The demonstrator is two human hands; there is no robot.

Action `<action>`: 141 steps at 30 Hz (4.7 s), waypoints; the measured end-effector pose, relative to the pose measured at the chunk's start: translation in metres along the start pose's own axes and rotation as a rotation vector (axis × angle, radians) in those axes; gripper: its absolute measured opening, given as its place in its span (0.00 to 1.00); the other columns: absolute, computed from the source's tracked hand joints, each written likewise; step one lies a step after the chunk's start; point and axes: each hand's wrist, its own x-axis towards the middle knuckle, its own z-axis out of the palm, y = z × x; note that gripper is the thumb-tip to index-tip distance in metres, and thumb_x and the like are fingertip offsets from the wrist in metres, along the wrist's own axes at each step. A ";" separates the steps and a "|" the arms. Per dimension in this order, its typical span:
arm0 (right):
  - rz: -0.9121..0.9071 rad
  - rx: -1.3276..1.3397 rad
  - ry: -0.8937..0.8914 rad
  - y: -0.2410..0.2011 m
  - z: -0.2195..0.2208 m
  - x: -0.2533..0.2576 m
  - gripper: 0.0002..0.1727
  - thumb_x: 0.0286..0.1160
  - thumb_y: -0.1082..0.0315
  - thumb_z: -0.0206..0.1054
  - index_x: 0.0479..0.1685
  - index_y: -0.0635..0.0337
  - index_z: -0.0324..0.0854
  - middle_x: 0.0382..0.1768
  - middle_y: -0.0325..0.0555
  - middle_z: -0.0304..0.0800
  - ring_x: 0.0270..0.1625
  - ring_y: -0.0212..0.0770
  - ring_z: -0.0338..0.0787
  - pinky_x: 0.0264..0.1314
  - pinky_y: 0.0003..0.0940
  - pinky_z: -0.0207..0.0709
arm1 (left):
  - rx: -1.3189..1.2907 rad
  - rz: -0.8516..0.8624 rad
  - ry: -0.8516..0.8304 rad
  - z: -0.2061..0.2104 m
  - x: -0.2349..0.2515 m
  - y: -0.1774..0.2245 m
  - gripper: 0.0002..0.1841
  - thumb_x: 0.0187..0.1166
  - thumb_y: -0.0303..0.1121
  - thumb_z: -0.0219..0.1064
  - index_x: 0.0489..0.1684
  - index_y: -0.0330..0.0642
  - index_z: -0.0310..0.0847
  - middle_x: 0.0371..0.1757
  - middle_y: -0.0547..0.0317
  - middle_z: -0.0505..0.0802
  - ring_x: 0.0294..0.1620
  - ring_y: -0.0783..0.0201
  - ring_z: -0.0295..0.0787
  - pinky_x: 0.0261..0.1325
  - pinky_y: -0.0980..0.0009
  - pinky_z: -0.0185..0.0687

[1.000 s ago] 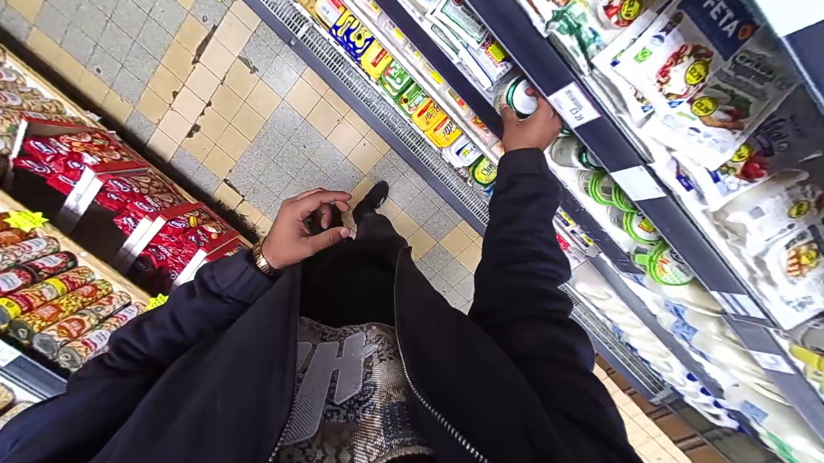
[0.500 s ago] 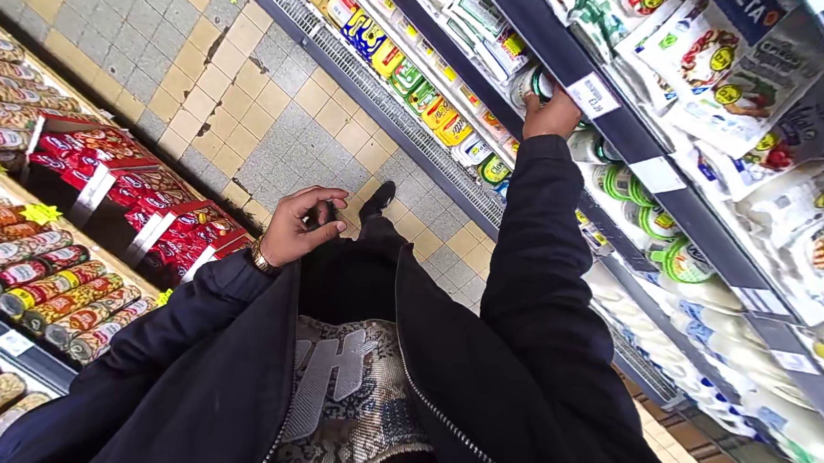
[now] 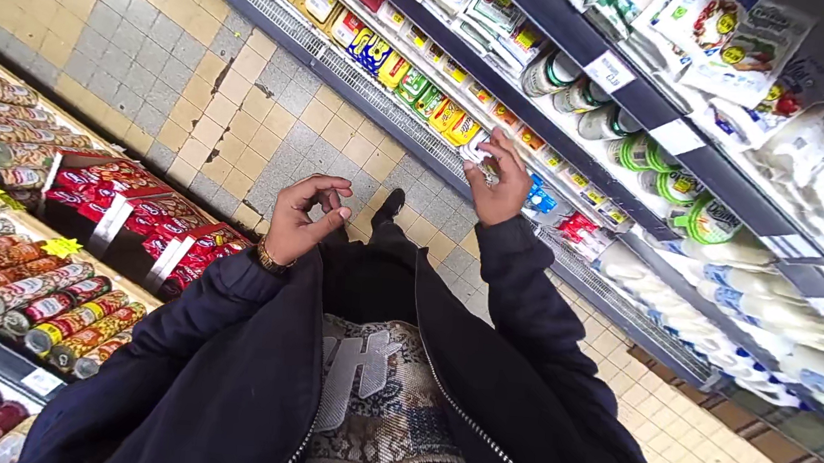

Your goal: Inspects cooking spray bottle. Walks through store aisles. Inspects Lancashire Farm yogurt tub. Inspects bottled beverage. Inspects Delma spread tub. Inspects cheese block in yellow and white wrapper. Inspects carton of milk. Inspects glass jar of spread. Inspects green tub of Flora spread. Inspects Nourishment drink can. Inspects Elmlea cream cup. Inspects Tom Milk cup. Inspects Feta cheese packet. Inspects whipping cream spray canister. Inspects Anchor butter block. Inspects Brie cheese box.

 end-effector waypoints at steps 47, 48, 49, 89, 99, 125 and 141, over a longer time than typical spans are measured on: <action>-0.048 0.480 0.045 -0.220 0.144 -0.184 0.15 0.80 0.65 0.68 0.57 0.69 0.83 0.53 0.51 0.93 0.49 0.37 0.94 0.52 0.34 0.90 | -0.153 0.115 -0.119 -0.122 -0.104 0.007 0.17 0.77 0.33 0.70 0.56 0.28 0.84 0.50 0.54 0.93 0.42 0.72 0.87 0.44 0.74 0.85; -0.050 0.481 0.044 -0.219 0.145 -0.182 0.15 0.80 0.65 0.68 0.57 0.68 0.83 0.53 0.51 0.93 0.48 0.37 0.94 0.52 0.33 0.90 | -0.154 0.114 -0.118 -0.123 -0.103 0.006 0.17 0.78 0.33 0.70 0.56 0.28 0.84 0.50 0.54 0.92 0.42 0.71 0.87 0.44 0.74 0.85; -0.052 0.483 0.043 -0.219 0.146 -0.180 0.15 0.80 0.65 0.68 0.57 0.68 0.83 0.53 0.50 0.92 0.48 0.37 0.94 0.53 0.34 0.90 | -0.156 0.112 -0.115 -0.124 -0.101 0.006 0.17 0.78 0.33 0.71 0.56 0.28 0.84 0.49 0.54 0.92 0.42 0.71 0.87 0.44 0.74 0.84; 1.088 0.213 0.230 0.418 0.375 0.176 0.28 0.85 0.57 0.66 0.76 0.64 0.70 0.58 0.57 0.87 0.54 0.47 0.90 0.50 0.43 0.87 | -0.126 -0.687 0.230 -0.097 0.023 -0.212 0.21 0.74 0.40 0.76 0.68 0.56 0.84 0.57 0.69 0.92 0.55 0.69 0.89 0.61 0.72 0.87; 1.091 0.627 0.246 0.441 0.372 0.171 0.16 0.85 0.72 0.61 0.65 0.68 0.66 0.54 0.57 0.78 0.47 0.46 0.88 0.51 0.41 0.89 | -0.104 -0.709 0.273 -0.075 0.039 -0.214 0.19 0.76 0.39 0.74 0.66 0.55 0.85 0.56 0.69 0.93 0.54 0.70 0.89 0.61 0.73 0.86; 1.143 1.045 -0.200 -0.071 0.283 0.036 0.18 0.80 0.76 0.61 0.68 0.63 0.69 0.57 0.54 0.84 0.55 0.47 0.90 0.61 0.47 0.87 | -0.044 -0.430 0.388 -0.107 0.047 -0.113 0.44 0.64 0.35 0.83 0.85 0.38 0.65 0.84 0.45 0.72 0.81 0.46 0.74 0.70 0.47 0.87; 0.690 1.080 -0.344 -0.233 0.296 -0.029 0.26 0.74 0.75 0.69 0.69 0.62 0.64 0.60 0.52 0.84 0.58 0.45 0.90 0.60 0.42 0.88 | -0.331 -0.071 0.485 -0.198 -0.016 -0.034 0.40 0.62 0.18 0.76 0.81 0.45 0.67 0.77 0.50 0.79 0.62 0.53 0.89 0.57 0.52 0.92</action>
